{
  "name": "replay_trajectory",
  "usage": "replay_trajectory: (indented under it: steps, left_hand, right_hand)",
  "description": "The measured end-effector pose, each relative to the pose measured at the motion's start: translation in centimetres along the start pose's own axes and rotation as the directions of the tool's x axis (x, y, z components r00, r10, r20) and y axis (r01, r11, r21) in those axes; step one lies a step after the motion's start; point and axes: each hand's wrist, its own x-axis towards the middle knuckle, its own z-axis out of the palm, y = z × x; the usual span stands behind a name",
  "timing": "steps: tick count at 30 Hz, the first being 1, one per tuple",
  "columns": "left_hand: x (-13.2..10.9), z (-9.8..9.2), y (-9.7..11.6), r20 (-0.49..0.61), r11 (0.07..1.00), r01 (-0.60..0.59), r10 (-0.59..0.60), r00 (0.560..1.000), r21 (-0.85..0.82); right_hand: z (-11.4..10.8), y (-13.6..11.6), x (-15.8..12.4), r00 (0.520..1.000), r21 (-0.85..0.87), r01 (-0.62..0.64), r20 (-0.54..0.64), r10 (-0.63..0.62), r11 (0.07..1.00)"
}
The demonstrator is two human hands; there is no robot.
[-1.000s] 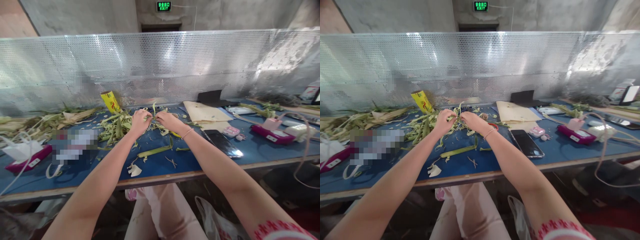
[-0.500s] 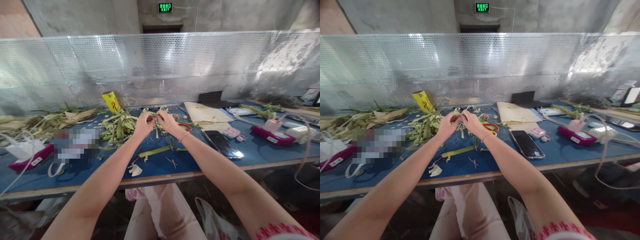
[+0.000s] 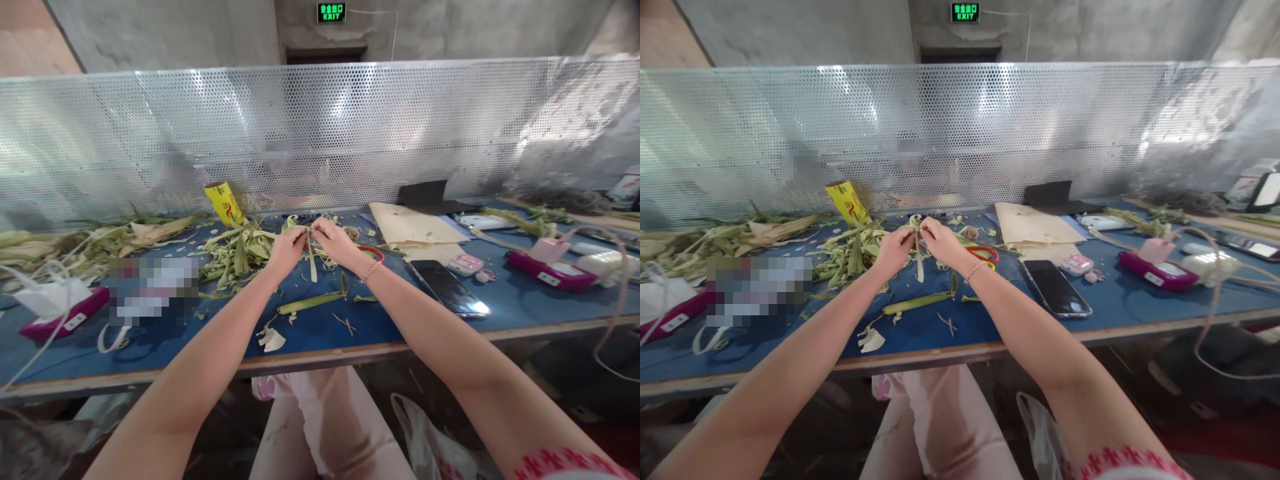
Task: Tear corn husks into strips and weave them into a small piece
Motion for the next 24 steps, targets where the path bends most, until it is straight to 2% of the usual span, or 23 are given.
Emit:
replay_trajectory:
  steps: [6,10,19,21,24]
  left_hand:
    - [-0.3,0.5,0.5,0.033,0.949,0.156,-0.153,0.988,-0.275]
    - [-0.3,0.6,0.6,0.069,0.896,0.212,-0.201,0.977,-0.39]
    - [0.1,0.8,-0.5,0.092,0.897,0.209,-0.187,0.978,-0.39]
    - [0.2,0.6,-0.7,0.07,0.93,0.173,-0.159,0.985,-0.324]
    - [0.4,0.4,-0.8,0.06,0.948,0.145,-0.133,0.989,-0.283]
  right_hand:
    - [-0.1,0.2,0.0,1.0,0.007,0.023,0.005,-0.023,1.0]
    - [-0.1,0.4,0.1,0.999,-0.018,0.035,0.002,-0.035,0.999]
    - [-0.1,0.3,-0.1,1.0,-0.079,0.008,0.01,-0.007,0.997]
    - [-0.5,0.4,-0.1,0.998,-0.115,0.07,0.005,-0.07,0.991]
    - [-1.4,0.9,0.1,0.976,-0.152,0.172,-0.106,-0.189,0.973]
